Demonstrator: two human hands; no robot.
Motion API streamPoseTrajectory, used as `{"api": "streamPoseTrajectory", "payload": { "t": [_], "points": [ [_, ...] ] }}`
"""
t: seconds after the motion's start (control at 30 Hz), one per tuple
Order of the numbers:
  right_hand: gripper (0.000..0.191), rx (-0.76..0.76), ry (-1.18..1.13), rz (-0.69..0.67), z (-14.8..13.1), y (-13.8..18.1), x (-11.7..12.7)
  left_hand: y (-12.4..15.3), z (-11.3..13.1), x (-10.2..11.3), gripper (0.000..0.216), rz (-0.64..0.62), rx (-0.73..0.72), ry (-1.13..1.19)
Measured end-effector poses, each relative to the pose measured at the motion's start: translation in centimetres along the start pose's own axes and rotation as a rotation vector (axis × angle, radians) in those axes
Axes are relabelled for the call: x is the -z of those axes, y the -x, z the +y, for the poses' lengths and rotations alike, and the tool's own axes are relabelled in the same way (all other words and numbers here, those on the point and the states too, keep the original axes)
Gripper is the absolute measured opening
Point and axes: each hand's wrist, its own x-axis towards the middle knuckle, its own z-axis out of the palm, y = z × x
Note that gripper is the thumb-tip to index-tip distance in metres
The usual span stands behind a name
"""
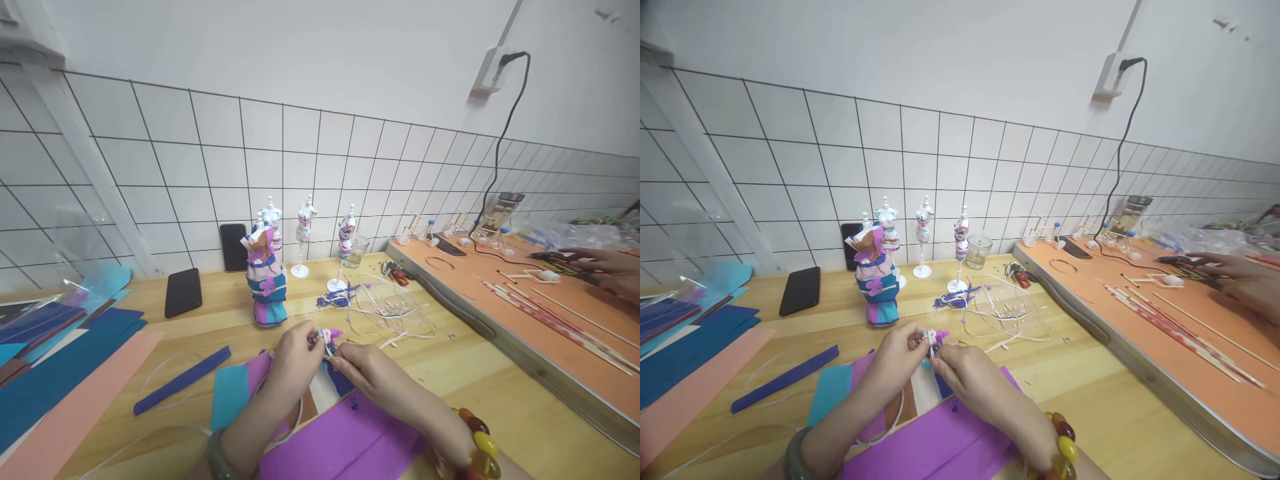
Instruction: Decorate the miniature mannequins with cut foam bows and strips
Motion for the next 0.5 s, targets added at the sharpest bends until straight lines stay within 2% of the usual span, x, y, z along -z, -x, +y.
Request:
{"api": "streamPoseTrajectory", "payload": {
  "t": [0.13, 0.2, 0.3, 0.4, 0.43, 0.5],
  "points": [
    [0.033, -0.081, -0.137, 0.059, 1.3, -0.1, 0.6, 0.9, 0.6, -0.3, 0.005, -0.228, -0.007, -0.015],
    [0.035, -0.106, -0.248, 0.106, 2.3, -0.5, 0.5, 0.7, 1.1, -0.3, 0.009, -0.282, 0.022, 0.054],
    [0.035, -0.097, -0.260, 0.122, 2.4, -0.7, 0.0, -0.1, 1.1, 0.0, 0.021, -0.161, 0.068, 0.122],
    [0.032, -0.048, -0.073, 0.043, 1.0, -0.4, -0.4, -0.3, 0.5, 0.3, 0.013, -0.017, 0.053, 0.043],
    [0.031, -0.023, -0.017, 0.022, 0.6, -0.2, -0.4, -0.2, 0.3, 0.3, 0.010, -0.005, 0.039, 0.012],
    [0.031, -0.002, 0.013, 0.026, 0.4, -0.1, -0.1, 0.4, 0.3, 0.2, 0.006, -0.064, 0.009, -0.029]
  ]
}}
